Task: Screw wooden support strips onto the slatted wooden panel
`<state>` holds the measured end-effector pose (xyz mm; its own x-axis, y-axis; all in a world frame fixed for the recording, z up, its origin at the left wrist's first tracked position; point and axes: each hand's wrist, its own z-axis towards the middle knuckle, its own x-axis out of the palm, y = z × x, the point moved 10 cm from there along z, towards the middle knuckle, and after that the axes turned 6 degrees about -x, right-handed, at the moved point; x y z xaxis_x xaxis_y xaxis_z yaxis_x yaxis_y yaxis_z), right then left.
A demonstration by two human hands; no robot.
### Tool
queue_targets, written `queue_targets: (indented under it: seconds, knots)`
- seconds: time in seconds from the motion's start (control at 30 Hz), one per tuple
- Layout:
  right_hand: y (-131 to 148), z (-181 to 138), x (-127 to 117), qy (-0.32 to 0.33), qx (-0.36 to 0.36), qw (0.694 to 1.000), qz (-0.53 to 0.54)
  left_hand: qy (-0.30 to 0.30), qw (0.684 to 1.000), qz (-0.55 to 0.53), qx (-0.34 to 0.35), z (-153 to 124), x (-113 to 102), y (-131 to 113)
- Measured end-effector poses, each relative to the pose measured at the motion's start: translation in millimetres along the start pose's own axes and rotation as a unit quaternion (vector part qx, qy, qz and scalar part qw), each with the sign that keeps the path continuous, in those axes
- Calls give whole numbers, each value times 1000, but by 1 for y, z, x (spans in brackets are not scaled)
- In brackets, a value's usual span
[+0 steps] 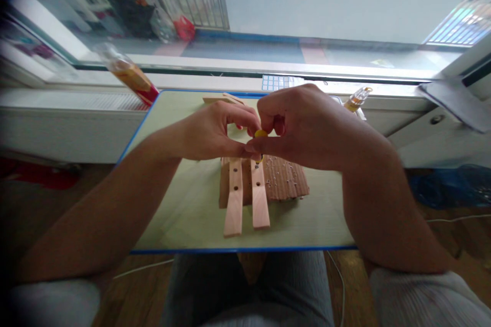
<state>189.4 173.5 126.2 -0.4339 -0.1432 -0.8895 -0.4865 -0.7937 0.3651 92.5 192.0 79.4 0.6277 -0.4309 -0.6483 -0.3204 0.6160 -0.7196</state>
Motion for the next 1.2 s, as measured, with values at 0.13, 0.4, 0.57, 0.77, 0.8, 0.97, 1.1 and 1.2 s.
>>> queue_targets:
  seconds: [0.13,0.4,0.57,0.77,0.8,0.97,1.1,1.2]
  knots:
    - [4,0,-1,-6,-17,1000,-20,13,1000,-1,1,-1,2,0]
    - [15,-6,-7,19,-53,997,43,33,999,-14,-11,-2,2,-1]
    - [19,-6,-5,37,-58,994,82,52,998,-17,-22,-3,4,0]
    - [21,-4,-4,37,-60,994,86,62,997,-27,-24,-3,5,-1]
    - [21,-4,-4,38,-55,994,83,61,997,-30,-24,-3,5,-1]
    - [16,-4,-4,25,-31,998,48,54,998,-22,-24,-2,6,-1]
    - [17,-5,-5,15,-39,999,33,47,998,-16,-25,-2,6,-3]
    - [17,-5,-6,11,-35,999,20,39,999,-10,-21,-2,5,-4]
